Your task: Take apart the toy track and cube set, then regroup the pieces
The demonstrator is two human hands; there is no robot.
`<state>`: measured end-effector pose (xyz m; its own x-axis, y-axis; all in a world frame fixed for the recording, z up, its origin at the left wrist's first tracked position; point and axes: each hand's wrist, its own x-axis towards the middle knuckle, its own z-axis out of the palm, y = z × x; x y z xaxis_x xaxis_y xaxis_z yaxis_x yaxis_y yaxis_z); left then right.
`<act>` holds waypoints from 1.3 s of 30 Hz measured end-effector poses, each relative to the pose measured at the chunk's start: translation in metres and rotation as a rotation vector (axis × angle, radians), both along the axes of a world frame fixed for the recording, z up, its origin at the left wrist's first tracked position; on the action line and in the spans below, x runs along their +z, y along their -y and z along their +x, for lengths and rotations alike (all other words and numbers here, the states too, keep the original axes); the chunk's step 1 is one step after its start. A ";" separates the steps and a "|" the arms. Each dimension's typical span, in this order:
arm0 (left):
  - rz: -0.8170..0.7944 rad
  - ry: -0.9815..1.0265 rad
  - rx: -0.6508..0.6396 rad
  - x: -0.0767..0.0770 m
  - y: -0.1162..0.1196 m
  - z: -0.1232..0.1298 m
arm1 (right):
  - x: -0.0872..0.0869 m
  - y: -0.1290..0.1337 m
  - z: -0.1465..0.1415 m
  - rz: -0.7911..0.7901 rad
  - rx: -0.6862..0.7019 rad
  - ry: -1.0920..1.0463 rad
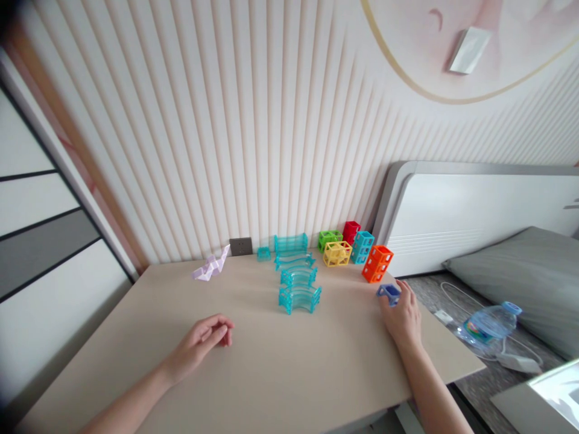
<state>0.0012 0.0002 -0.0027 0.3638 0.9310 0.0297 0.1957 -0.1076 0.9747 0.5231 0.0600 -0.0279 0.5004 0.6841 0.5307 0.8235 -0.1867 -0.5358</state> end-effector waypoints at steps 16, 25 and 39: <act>0.963 -1.059 0.609 -0.027 -0.071 -0.067 | 0.040 0.037 -0.107 0.730 0.603 0.377; 0.944 -1.062 0.553 -0.020 -0.063 -0.063 | 0.067 0.067 -0.287 0.323 1.527 0.476; 0.714 -0.708 0.512 -0.021 -0.061 -0.061 | 0.034 0.038 -0.341 0.035 1.458 0.142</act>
